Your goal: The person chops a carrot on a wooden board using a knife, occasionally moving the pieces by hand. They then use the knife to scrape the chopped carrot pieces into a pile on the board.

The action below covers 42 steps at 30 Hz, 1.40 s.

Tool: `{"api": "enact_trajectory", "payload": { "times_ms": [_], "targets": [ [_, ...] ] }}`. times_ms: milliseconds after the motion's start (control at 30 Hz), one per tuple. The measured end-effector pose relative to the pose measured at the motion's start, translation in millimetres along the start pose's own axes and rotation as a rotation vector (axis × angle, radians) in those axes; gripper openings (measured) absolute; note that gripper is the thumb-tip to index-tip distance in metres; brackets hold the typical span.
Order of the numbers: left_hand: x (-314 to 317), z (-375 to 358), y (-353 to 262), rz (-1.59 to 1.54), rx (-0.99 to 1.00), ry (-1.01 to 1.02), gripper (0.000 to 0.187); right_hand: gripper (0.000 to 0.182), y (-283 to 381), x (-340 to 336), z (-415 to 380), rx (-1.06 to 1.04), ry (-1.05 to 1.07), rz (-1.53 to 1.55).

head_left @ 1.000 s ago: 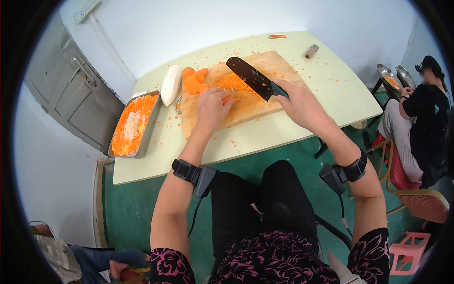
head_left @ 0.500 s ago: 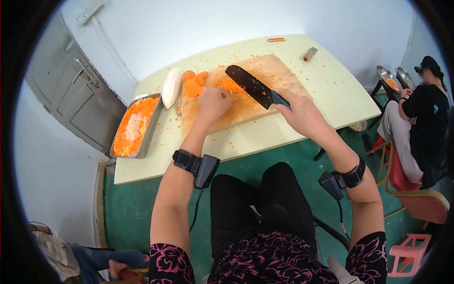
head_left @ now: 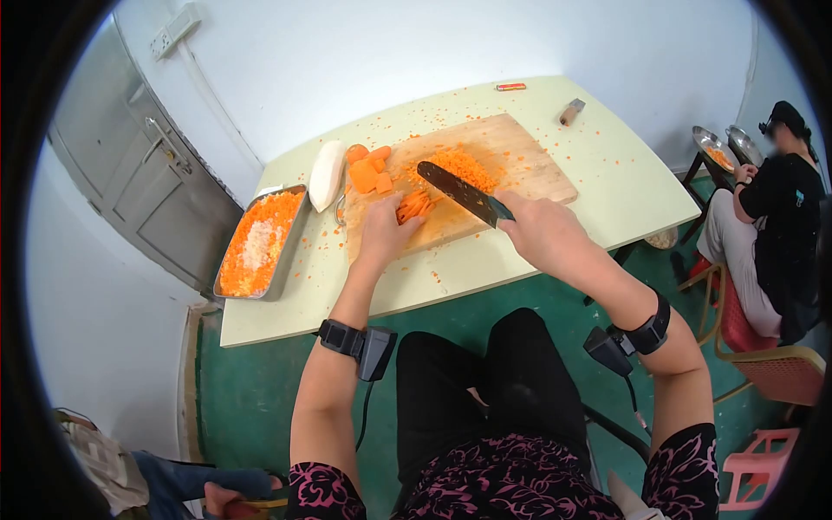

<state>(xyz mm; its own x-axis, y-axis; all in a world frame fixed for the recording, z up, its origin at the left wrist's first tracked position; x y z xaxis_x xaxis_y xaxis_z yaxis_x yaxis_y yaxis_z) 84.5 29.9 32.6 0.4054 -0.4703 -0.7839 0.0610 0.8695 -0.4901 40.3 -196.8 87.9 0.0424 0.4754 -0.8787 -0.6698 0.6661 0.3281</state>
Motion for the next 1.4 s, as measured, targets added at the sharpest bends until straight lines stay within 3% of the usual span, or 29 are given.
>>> {"api": "enact_trajectory", "payload": {
  "times_ms": [133,667,967,1167,1267,1400],
  "targets": [
    [4.6,-1.7,4.3,-0.104,-0.058,0.002,0.051,0.033,4.1,2.5,-1.0,0.016,0.034,-0.038],
    [0.7,-11.3,-3.2,-0.118,0.054,-0.147,0.031,0.031,20.8,9.2,11.5,-0.032,-0.020,-0.061],
    [-1.2,-11.0,-3.6,-0.135,0.074,-0.172,0.025,0.032,20.8,9.6,12.9,0.003,0.234,-0.024],
    [-0.9,-10.7,-6.7,-0.105,0.105,-0.170,0.023,0.043,25.3,6.0,2.7,-0.120,0.084,-0.124],
    [-1.5,-10.3,-7.0,-0.096,0.106,-0.180,0.021,0.043,22.7,3.1,6.2,-0.076,0.033,-0.079],
    [0.3,-7.7,-11.4,-0.017,0.077,-0.215,0.018,0.040,27.9,-1.2,5.7,-0.200,-0.104,-0.063]
  ]
}}
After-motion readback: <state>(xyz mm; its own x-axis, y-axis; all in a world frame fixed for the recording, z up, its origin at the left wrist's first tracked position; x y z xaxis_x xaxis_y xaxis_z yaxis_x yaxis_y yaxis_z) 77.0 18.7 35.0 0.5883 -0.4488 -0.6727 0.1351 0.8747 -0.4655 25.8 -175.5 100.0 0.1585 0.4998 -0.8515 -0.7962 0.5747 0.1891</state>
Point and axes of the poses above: each hand's wrist, its own z-axis towards the middle knuckle, its own x-axis out of the palm, y = z × x, the point moved 7 cm from there along z, towards the middle knuckle, and after that the axes turned 11 degrees about -x, right-handed, at the moved point
